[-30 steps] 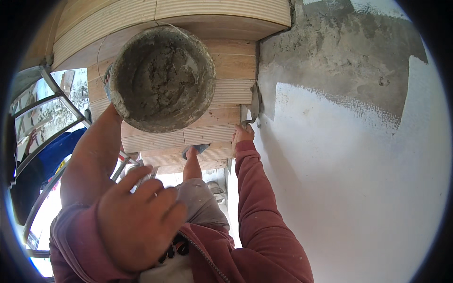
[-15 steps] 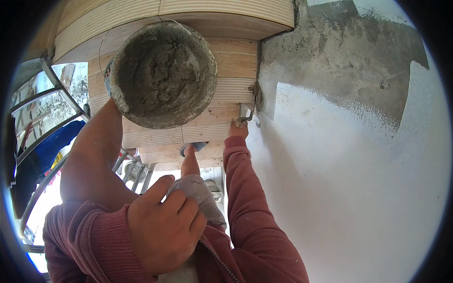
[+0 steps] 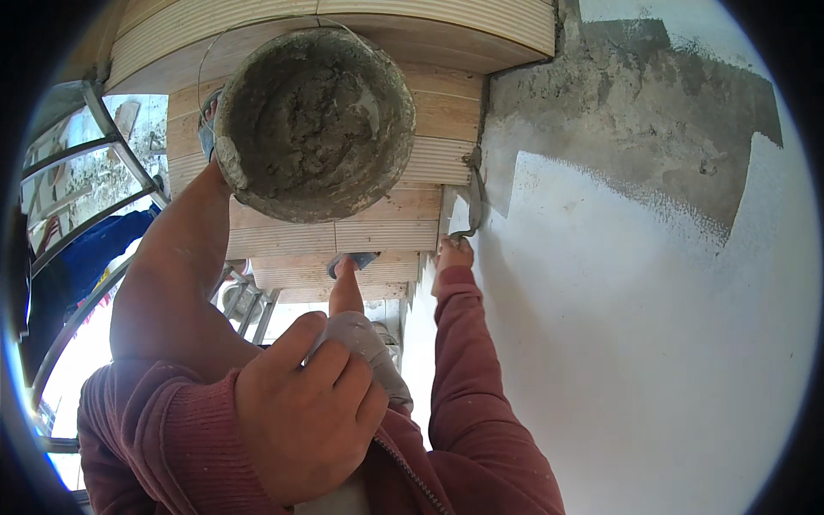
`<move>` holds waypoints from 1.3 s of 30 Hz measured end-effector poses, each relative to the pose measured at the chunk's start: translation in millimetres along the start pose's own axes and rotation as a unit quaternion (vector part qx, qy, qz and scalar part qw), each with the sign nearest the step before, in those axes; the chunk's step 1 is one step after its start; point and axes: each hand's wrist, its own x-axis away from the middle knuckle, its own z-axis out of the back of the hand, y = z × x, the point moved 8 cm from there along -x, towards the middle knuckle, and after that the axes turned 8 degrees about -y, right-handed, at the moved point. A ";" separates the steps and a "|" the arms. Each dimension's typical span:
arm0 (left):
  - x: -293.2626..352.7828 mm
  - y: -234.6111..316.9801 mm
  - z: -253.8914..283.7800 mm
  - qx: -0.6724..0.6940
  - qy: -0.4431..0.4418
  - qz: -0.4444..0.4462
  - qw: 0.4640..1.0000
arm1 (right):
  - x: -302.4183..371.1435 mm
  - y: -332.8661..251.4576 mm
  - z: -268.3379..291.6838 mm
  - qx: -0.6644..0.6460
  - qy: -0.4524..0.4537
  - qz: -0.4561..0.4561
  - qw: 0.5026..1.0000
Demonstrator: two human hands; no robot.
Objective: Apply cement and grout to the edges of tiled stairs.
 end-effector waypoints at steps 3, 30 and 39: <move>-1.8 -4.5 1.4 0.025 -0.002 0.009 1.000 | 15.4 -6.8 12.3 0.017 -0.027 -0.015 0.999; 1.1 0.0 22.7 -0.005 0.095 -0.040 0.995 | 3.8 -19.7 20.5 0.310 0.127 0.162 0.928; 10.5 1.5 23.6 -0.055 0.076 -0.007 0.996 | 36.7 -25.7 -27.9 0.315 0.118 0.160 0.928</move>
